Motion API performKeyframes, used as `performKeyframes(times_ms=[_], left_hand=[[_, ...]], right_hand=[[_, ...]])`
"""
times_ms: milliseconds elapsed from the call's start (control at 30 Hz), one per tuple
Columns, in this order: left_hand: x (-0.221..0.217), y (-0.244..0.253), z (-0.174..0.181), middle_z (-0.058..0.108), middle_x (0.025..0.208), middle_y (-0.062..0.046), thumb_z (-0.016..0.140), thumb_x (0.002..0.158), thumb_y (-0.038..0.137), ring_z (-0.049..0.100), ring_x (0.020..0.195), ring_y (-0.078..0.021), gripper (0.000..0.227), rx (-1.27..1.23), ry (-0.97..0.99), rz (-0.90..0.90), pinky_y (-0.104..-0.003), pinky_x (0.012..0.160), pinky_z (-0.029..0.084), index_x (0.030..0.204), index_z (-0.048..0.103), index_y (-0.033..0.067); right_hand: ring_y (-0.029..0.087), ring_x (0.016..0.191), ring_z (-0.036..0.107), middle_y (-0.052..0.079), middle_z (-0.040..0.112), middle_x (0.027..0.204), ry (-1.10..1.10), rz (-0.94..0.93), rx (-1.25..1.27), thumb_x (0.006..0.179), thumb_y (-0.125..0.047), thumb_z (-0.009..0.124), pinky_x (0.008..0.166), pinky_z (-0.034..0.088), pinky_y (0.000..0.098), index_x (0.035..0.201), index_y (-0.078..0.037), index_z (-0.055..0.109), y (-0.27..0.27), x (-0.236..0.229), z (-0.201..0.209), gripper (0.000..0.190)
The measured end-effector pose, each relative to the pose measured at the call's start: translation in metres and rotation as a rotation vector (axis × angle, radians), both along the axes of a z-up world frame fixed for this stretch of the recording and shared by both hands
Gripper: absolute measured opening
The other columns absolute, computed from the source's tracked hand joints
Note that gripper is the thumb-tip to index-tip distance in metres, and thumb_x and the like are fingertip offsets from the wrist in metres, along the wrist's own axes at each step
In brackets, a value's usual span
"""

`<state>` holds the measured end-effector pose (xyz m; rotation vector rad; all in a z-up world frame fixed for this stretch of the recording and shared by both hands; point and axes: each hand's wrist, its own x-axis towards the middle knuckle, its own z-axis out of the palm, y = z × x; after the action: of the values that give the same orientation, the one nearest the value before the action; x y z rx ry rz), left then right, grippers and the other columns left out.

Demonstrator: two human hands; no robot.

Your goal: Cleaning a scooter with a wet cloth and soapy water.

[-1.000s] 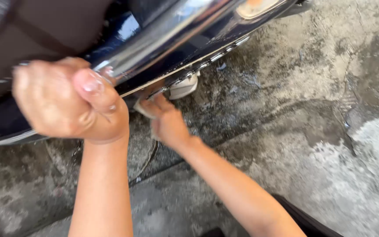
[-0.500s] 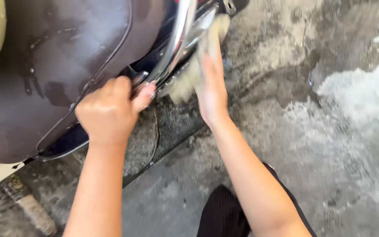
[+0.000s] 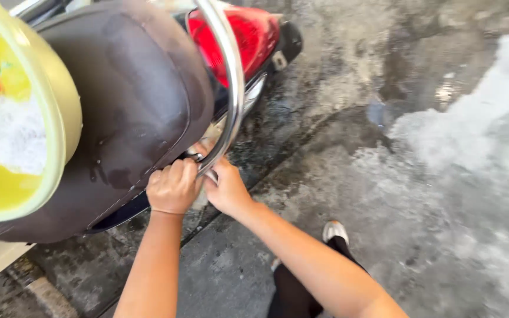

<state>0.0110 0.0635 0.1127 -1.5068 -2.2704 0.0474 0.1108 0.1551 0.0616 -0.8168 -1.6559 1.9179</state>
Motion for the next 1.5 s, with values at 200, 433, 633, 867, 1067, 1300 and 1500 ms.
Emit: performKeyframes(times_ms=[200,433,633,867,1067,1300,1500], left_hand=[[0.000,-0.011,-0.008,0.056,0.077,0.003,0.072,0.095,0.030,0.060,0.066,-0.0132,0.020,-0.020,-0.075,-0.029,-0.032,0.062,0.044,0.098,0.064,0.0129],[0.004,-0.019,-0.014,0.061,0.082,0.001,0.072,0.085,0.032,0.062,0.067,-0.0138,0.025,0.018,-0.230,-0.071,-0.034,0.060,0.045,0.099,0.065,0.0138],[-0.007,0.006,0.003,0.059,0.078,0.000,0.074,0.077,0.043,0.061,0.064,-0.0171,0.037,0.036,-0.355,-0.061,-0.035,0.055,0.047,0.095,0.064,0.0120],[-0.063,0.123,0.106,0.061,0.095,-0.007,0.075,0.090,0.032,0.059,0.094,-0.0264,0.027,0.157,-0.448,0.045,-0.044,0.080,0.045,0.106,0.068,0.0105],[-0.101,0.181,0.118,0.059,0.120,-0.013,0.067,0.092,0.029,0.052,0.130,-0.0339,0.032,0.215,-0.428,0.354,-0.051,0.104,0.039,0.118,0.066,0.0103],[-0.108,0.198,0.109,0.059,0.135,-0.013,0.067,0.087,0.031,0.051,0.133,-0.0337,0.039,0.128,-0.430,0.430,-0.051,0.111,0.035,0.120,0.067,0.0094],[-0.109,0.198,0.103,0.060,0.134,-0.009,0.069,0.083,0.033,0.051,0.132,-0.0314,0.040,0.095,-0.439,0.462,-0.050,0.111,0.033,0.118,0.068,0.0131]], right_hand=[[0.030,0.089,0.070,0.014,0.075,0.103,-0.144,0.154,-0.642,0.080,0.005,0.052,0.080,0.058,0.0400,0.119,0.004,0.070,0.114,0.024,0.032,0.043],[0.012,0.111,0.068,0.000,0.072,0.121,0.089,-0.170,-0.596,0.098,-0.012,0.053,0.100,0.052,0.0285,0.140,-0.003,0.055,0.171,-0.017,0.115,0.043],[0.008,0.096,0.064,0.000,0.071,0.111,-0.157,-0.077,-0.083,0.088,-0.014,0.073,0.088,0.052,0.0265,0.137,-0.003,0.059,0.183,-0.074,0.095,0.052],[0.009,0.081,0.060,0.003,0.070,0.090,-0.350,0.185,0.001,0.096,-0.050,0.065,0.074,0.053,0.0271,0.120,-0.002,0.072,0.205,-0.034,0.059,0.054],[0.022,0.098,0.064,0.011,0.070,0.106,-0.432,0.079,0.322,0.101,-0.056,0.055,0.089,0.052,0.0342,0.123,-0.003,0.067,0.270,-0.059,0.000,0.058],[0.032,0.127,0.057,0.000,0.053,0.156,-0.276,0.860,0.591,0.101,-0.038,0.055,0.108,0.047,0.0414,0.138,-0.027,0.068,0.312,-0.217,0.068,0.041],[0.029,0.142,0.043,0.006,0.049,0.157,0.007,1.244,0.623,0.103,-0.039,0.059,0.117,0.035,0.0409,0.142,-0.027,0.066,0.220,-0.347,-0.003,0.041]])
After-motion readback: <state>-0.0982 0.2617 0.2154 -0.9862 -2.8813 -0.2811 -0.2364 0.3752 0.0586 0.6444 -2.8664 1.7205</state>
